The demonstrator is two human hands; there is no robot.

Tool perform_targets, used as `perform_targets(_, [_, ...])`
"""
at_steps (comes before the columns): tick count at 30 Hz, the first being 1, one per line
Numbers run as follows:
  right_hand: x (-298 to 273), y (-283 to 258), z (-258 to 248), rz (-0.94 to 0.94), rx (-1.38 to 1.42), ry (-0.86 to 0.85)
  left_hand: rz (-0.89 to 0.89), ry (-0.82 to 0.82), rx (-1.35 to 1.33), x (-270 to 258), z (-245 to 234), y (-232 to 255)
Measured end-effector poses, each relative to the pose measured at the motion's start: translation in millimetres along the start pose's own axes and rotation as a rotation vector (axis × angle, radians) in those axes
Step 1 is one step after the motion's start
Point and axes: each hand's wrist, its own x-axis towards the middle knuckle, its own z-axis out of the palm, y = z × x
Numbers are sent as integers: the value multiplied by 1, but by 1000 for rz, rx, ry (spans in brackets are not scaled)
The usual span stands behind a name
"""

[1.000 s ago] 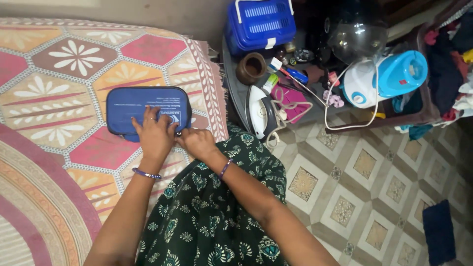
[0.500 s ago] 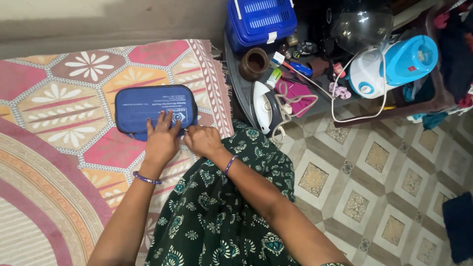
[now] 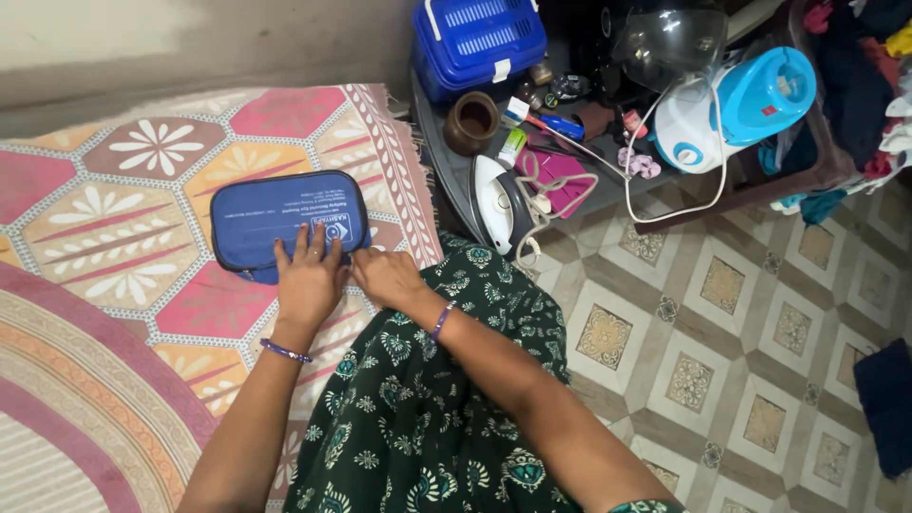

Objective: Organizing various personal items including medicine, a first aid kit, and grooming products.

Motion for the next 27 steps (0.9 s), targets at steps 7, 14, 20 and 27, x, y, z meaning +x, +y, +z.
perform_targets(7, [-19, 20, -32, -327, -131, -178, 155, -15, 88, -27, -1, -11])
perform_targets(14, [-11, 21, -46, -374, -162, -49, 221, -33, 53, -45, -16, -36])
perform_targets(20, [-5, 24, -62, -173, -47, -79, 64, -13, -60, -40, -60, -14])
perform_targets(27, [-27, -13, -69, -286, 14, -116, 67, 147, -100, -31, -31, 27])
